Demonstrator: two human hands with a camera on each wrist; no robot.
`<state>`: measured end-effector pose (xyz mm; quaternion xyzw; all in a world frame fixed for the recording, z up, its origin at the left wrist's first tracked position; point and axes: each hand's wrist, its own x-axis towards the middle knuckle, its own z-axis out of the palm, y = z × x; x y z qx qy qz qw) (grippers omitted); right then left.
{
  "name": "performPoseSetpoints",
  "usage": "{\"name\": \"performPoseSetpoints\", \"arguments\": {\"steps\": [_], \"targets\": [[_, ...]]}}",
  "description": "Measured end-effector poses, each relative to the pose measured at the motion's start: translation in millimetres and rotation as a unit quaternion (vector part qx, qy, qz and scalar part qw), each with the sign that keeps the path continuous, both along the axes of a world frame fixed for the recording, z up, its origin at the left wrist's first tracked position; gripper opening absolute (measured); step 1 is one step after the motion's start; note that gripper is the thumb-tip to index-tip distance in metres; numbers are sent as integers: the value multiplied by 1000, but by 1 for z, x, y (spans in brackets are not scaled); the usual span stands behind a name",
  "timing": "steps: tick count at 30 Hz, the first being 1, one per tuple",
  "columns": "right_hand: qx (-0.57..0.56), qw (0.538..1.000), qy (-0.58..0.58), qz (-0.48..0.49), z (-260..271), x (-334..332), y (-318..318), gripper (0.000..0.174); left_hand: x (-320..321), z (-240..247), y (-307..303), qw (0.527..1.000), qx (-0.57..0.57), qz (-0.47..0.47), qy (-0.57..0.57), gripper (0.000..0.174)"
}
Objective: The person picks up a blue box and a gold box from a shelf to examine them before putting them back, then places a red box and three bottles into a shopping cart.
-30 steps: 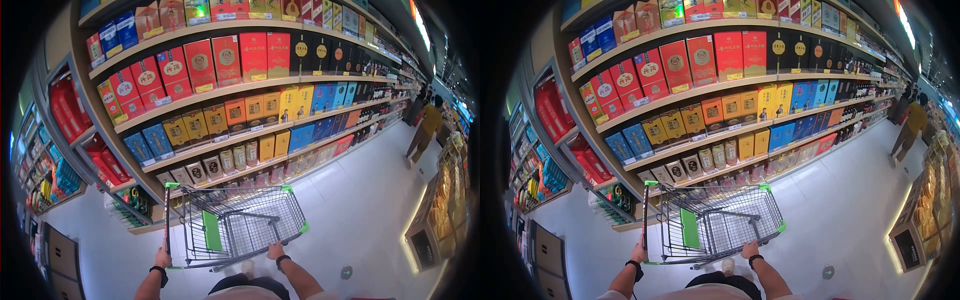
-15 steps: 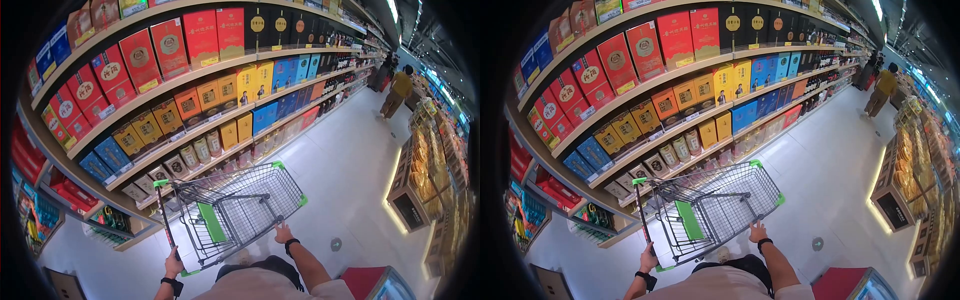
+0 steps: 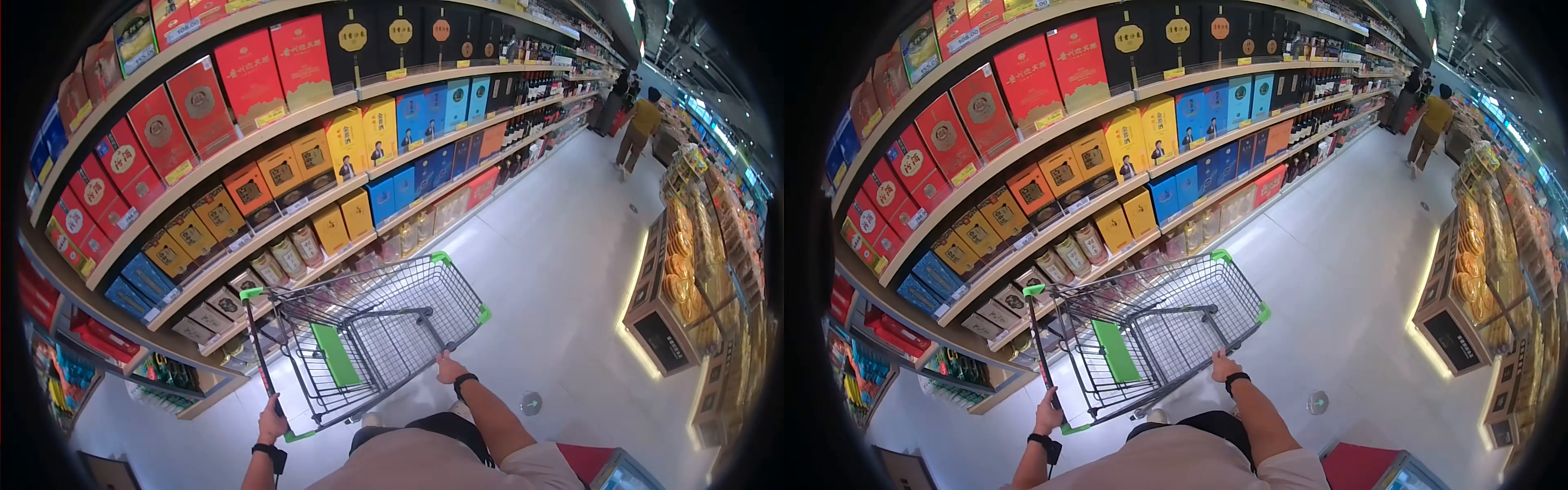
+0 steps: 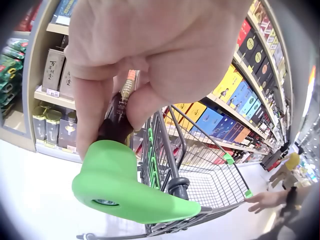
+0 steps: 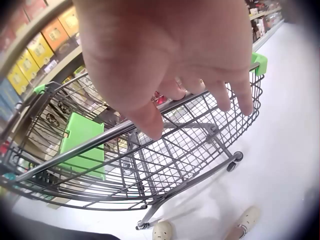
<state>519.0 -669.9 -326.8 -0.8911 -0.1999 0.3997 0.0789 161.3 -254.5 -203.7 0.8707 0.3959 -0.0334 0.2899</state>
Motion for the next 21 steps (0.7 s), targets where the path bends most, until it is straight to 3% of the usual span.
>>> {"name": "performPoseSetpoints", "arguments": {"steps": [2,5,10,13,19,21], "targets": [[3,1000,-1,21,11,23,-19,83,18,1,-14,1000,-3,1,2,72],[-2,1000,8,15,7,59,-39,70,46,-10,-28,1000,0,5,19,73],[-9,1000,-1,19,22,97,-73,66,94,-16,-49,1000,2,-4,2,74],[-46,999,3,27,19,130,-83,78,128,-10,-71,1000,-6,-5,3,75],[-13,999,28,-18,14,196,-117,79,197,-11,-99,999,-35,4,13,75],[0,1000,7,-7,6,220,-128,72,223,-13,-108,1000,-21,-6,10,76]]}}
